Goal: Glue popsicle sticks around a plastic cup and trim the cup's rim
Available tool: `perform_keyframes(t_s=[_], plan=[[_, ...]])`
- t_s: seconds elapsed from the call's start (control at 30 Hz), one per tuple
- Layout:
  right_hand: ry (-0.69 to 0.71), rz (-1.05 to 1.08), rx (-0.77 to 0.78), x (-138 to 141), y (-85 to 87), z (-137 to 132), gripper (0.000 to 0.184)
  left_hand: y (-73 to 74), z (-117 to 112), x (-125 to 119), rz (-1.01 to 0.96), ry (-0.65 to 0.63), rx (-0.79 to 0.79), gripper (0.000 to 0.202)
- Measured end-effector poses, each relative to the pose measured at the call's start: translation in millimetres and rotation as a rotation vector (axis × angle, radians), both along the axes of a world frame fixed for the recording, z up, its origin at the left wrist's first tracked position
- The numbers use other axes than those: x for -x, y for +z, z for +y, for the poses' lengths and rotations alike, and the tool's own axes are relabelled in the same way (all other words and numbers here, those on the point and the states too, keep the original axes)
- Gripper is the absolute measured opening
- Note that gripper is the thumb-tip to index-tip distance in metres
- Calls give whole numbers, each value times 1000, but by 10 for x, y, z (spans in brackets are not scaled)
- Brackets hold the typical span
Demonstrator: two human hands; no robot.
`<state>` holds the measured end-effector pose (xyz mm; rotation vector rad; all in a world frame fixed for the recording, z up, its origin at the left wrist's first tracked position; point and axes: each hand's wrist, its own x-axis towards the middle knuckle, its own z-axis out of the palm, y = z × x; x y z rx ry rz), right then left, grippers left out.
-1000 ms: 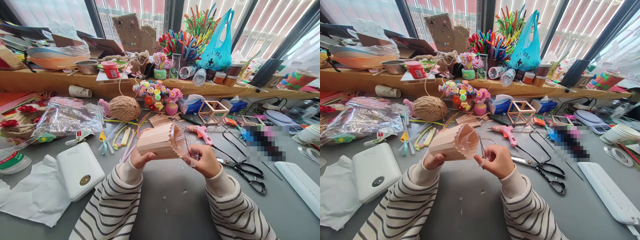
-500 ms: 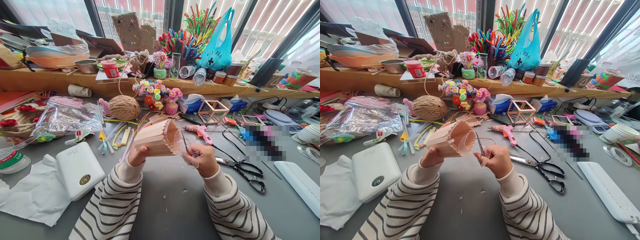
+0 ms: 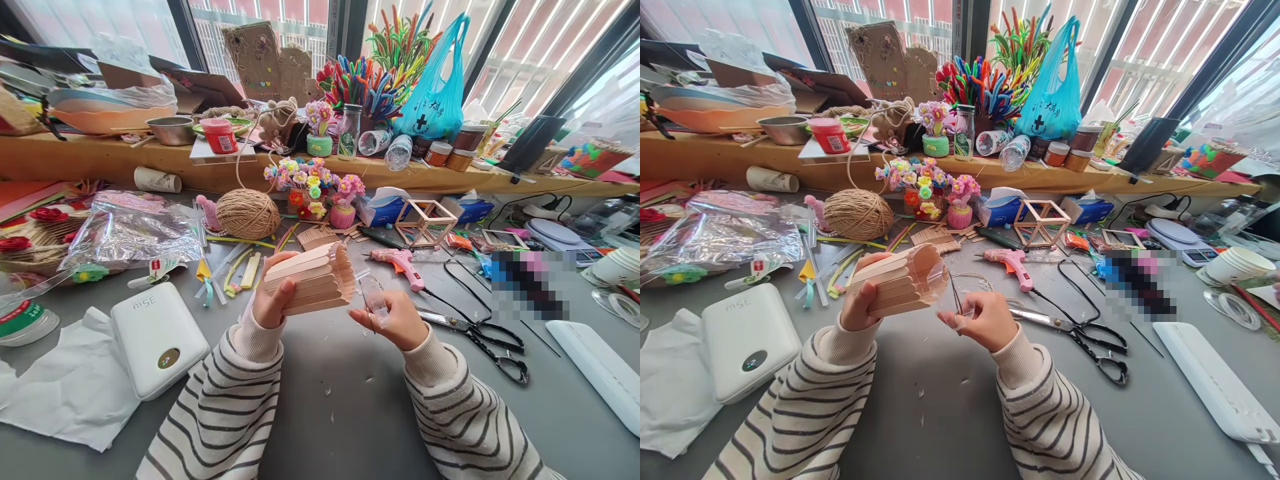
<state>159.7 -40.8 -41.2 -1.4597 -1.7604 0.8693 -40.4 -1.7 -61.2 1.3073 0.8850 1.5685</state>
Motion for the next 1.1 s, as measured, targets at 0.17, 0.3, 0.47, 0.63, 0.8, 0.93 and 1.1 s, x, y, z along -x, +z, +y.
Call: perform_keyframes(t_s=[0.17, 0.3, 0.47, 0.63, 0.8, 0.93, 1.1], plan=[[5, 116, 130, -36, -60, 46, 48, -7, 18, -32, -39, 44, -24, 48], [4, 159, 140, -43, -119, 70, 51, -23, 36, -20, -36, 30, 64, 49], [24, 190, 198, -14, -154, 76, 46, -28, 42, -13, -41, 44, 112, 50], [3, 95, 202, -13, -150, 71, 44, -2, 37, -23, -3, 65, 104, 50], [-33, 29, 187, -13, -93, 57, 45, 8, 34, -9, 45, 27, 92, 50], [-33, 4, 165, -33, -84, 64, 48, -4, 44, 6, 68, -3, 93, 53], [-22, 65, 156, -44, -125, 68, 49, -18, 59, -11, 13, 10, 107, 52]])
